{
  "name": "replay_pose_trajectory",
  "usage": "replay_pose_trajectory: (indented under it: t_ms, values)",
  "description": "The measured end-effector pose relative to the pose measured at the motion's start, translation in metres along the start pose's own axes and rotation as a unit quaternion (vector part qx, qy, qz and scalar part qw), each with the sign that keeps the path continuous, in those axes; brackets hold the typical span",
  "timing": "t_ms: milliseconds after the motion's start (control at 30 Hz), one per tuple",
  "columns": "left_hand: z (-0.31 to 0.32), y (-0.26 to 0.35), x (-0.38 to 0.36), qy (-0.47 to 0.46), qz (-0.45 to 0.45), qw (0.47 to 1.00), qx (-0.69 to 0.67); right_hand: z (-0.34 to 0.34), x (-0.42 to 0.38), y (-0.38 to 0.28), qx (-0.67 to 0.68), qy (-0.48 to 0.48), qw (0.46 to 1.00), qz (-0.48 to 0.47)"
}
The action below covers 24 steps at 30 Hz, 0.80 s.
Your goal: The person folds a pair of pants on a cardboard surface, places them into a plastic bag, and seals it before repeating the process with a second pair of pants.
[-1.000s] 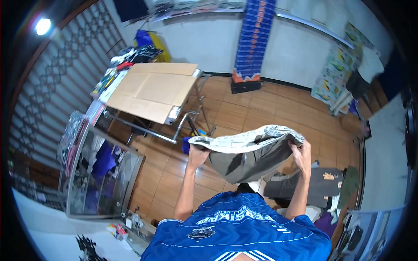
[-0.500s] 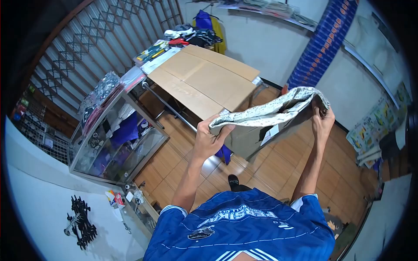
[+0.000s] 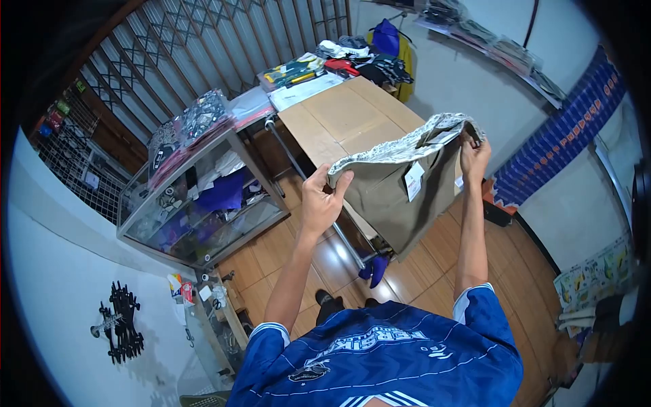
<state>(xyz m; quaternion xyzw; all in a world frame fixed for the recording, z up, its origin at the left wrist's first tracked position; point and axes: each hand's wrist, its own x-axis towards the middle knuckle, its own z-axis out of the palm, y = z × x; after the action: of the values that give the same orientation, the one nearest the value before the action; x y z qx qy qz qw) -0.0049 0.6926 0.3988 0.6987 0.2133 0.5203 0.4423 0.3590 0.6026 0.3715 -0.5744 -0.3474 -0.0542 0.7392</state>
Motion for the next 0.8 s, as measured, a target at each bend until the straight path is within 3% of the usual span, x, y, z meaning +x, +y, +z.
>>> replay_pose_trajectory:
  t_ms: [133,167,233,300,433,533,633,733,800]
  values:
    - [-0.029,-0.081,0.025,-0.008,-0.070,0.997,0.025,0.060,-0.006,0.058,-0.003,0.013,0.999,0.041]
    - [-0.035,-0.104,0.032,-0.007,-0.036,0.999,0.024,0.073,-0.012,0.074,-0.021,0.015,0.999,0.043]
    - [-0.050,-0.140,0.039,-0.035,-0.109,0.992,0.058,0.090,-0.019,0.109,-0.057,0.017,0.997,0.047]
    - [-0.056,-0.153,0.046,-0.046,-0.182,0.982,-0.018,0.110,-0.031,0.132,-0.152,0.035,0.982,0.110]
    - [-0.079,-0.229,0.052,-0.100,-0.210,0.972,-0.018,0.150,-0.071,0.156,-0.285,0.062,0.931,0.219]
    - [-0.092,-0.268,0.053,-0.138,-0.246,0.959,-0.010,0.163,-0.110,0.185,-0.269,0.096,0.939,0.192]
    - [-0.103,-0.290,0.059,-0.195,-0.287,0.938,0.018,0.170,-0.115,0.176,-0.312,0.061,0.939,0.135]
    - [-0.105,-0.306,0.070,-0.202,-0.188,0.951,0.136,0.173,-0.118,0.171,-0.352,0.034,0.928,0.117]
    - [-0.100,-0.316,0.082,-0.230,-0.216,0.945,0.092,0.175,-0.119,0.172,-0.364,0.024,0.925,0.109]
